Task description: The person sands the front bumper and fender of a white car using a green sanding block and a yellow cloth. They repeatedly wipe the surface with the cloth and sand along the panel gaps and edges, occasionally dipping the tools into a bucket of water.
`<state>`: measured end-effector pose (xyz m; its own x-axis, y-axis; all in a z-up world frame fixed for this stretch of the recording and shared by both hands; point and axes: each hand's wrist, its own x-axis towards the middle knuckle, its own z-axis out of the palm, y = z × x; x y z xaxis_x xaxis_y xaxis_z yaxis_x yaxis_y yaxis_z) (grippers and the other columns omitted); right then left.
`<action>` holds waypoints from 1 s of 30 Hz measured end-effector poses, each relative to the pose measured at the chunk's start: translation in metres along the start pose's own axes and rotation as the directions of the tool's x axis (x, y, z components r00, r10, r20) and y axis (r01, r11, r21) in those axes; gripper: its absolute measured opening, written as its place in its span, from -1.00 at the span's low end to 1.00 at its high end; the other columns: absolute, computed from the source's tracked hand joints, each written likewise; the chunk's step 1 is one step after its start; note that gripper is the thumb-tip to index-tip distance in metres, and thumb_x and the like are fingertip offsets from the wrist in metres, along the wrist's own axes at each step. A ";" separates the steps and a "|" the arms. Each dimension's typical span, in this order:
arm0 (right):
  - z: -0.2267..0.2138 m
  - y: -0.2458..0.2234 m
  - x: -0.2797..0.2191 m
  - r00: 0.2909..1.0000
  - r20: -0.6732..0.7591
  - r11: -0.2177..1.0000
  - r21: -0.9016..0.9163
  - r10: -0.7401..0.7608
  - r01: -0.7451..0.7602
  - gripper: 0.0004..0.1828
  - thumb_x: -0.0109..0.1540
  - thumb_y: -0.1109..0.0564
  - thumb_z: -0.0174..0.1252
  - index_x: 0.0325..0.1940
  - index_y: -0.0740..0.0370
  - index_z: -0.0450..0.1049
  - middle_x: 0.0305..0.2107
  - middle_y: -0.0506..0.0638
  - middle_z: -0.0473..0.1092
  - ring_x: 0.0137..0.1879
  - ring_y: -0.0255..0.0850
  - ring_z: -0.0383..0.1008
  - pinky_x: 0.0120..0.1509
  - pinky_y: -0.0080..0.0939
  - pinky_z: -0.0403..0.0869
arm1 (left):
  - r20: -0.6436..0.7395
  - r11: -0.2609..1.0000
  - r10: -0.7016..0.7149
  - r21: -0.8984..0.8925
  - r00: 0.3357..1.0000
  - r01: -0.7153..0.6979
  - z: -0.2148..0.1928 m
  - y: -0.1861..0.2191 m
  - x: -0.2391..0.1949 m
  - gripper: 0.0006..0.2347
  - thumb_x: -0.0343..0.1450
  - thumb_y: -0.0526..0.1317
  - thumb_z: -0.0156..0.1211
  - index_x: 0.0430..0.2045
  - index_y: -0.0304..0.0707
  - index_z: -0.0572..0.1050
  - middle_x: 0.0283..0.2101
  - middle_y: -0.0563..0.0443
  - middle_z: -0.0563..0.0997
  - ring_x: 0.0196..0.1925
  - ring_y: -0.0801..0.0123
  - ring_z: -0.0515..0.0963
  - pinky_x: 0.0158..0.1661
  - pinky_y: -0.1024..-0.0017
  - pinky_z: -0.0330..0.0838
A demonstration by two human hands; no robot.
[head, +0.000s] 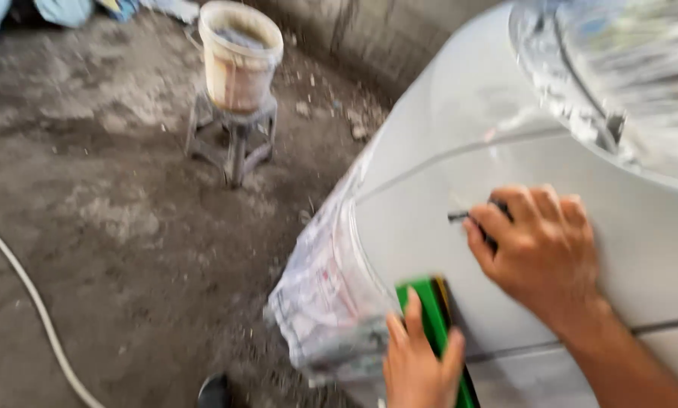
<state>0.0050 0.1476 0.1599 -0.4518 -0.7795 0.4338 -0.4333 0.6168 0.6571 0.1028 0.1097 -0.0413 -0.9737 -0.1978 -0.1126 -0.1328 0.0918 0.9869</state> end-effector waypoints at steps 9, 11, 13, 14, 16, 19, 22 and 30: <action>-0.003 -0.001 0.002 1.000 -0.011 0.999 0.043 0.022 -0.022 -0.88 0.22 -0.03 0.34 -0.27 -0.01 0.57 -0.19 -0.13 0.42 -0.03 -0.13 0.44 0.05 -0.02 0.32 | -0.250 0.966 0.248 -0.016 0.936 -0.260 0.033 -0.008 0.004 -0.22 0.29 0.09 0.28 0.38 -0.10 0.05 0.02 -0.50 0.37 -0.14 -0.38 0.56 -0.24 -0.10 0.52; 0.001 0.001 0.002 1.000 0.002 0.999 0.048 0.022 -0.022 -0.87 0.22 -0.03 0.34 -0.26 -0.01 0.57 -0.20 -0.14 0.42 -0.04 -0.14 0.43 0.05 -0.02 0.32 | -0.295 0.939 0.345 0.086 0.891 -0.334 0.028 -0.010 0.034 -0.23 0.30 0.09 0.30 0.38 -0.13 0.07 0.03 -0.55 0.36 -0.15 -0.41 0.53 -0.26 -0.11 0.49; -0.004 -0.005 -0.009 0.997 0.073 0.997 0.072 0.026 -0.031 -0.86 0.21 -0.03 0.35 -0.26 -0.01 0.58 -0.20 -0.14 0.42 -0.05 -0.15 0.42 0.04 -0.03 0.31 | -0.293 0.915 0.401 0.179 0.868 -0.362 0.012 -0.001 0.039 -0.24 0.32 0.08 0.31 0.37 -0.17 0.09 0.04 -0.60 0.35 -0.16 -0.44 0.51 -0.29 -0.13 0.46; -0.008 -0.006 -0.010 0.998 0.058 0.999 0.046 0.025 -0.028 -0.87 0.23 -0.02 0.35 -0.23 -0.02 0.58 -0.19 -0.15 0.42 -0.03 -0.16 0.41 0.06 -0.03 0.31 | -0.284 0.967 0.255 0.091 0.924 -0.238 -0.002 0.014 0.049 -0.28 0.37 0.08 0.27 0.39 -0.12 0.09 0.03 -0.48 0.38 -0.14 -0.37 0.53 -0.26 -0.12 0.45; -0.012 -0.005 -0.011 0.999 0.037 1.000 0.008 0.028 -0.028 -0.88 0.25 -0.02 0.35 -0.21 -0.02 0.58 -0.18 -0.16 0.41 -0.02 -0.18 0.41 0.08 -0.03 0.31 | -0.258 0.993 0.115 0.005 0.959 -0.118 -0.008 0.027 0.049 -0.32 0.42 0.09 0.23 0.41 -0.06 0.09 0.02 -0.37 0.40 -0.11 -0.31 0.54 -0.23 -0.12 0.44; -0.002 0.001 -0.003 0.999 -0.032 0.999 0.036 0.024 -0.022 -0.89 0.25 0.01 0.35 -0.23 -0.02 0.56 -0.16 -0.14 0.41 -0.02 -0.16 0.40 0.07 -0.05 0.30 | -0.316 0.964 0.265 0.048 0.911 -0.263 0.010 0.018 0.044 -0.32 0.43 0.07 0.21 0.44 -0.06 0.07 0.03 -0.39 0.38 -0.14 -0.32 0.50 -0.26 -0.12 0.44; -0.002 -0.007 -0.024 0.999 0.034 0.999 0.038 -0.034 0.032 -0.89 0.19 0.06 0.32 -0.21 -0.02 0.57 -0.17 -0.14 0.41 -0.05 -0.18 0.41 0.03 -0.07 0.29 | -0.290 0.930 0.366 0.079 0.884 -0.359 0.003 0.020 0.056 -0.31 0.38 0.06 0.23 0.37 -0.16 0.10 -0.04 -0.45 0.36 -0.14 -0.34 0.50 -0.28 -0.11 0.44; -0.002 0.005 -0.029 0.954 0.051 0.955 -0.014 -0.297 0.298 -0.80 0.10 0.00 0.27 -0.54 0.10 0.49 -0.44 -0.05 0.41 -0.24 -0.10 0.44 -0.22 -0.03 0.32 | -0.306 0.957 0.273 -0.009 0.912 -0.290 0.040 -0.012 0.021 -0.25 0.28 0.06 0.32 0.37 -0.06 0.11 0.02 -0.42 0.35 -0.08 -0.29 0.53 -0.22 -0.02 0.50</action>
<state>0.0175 0.1736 0.1518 -0.3420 -0.9208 0.1874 -0.5373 0.3552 0.7650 0.0768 0.1433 -0.0596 -0.8678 -0.4539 0.2021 0.1566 0.1361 0.9782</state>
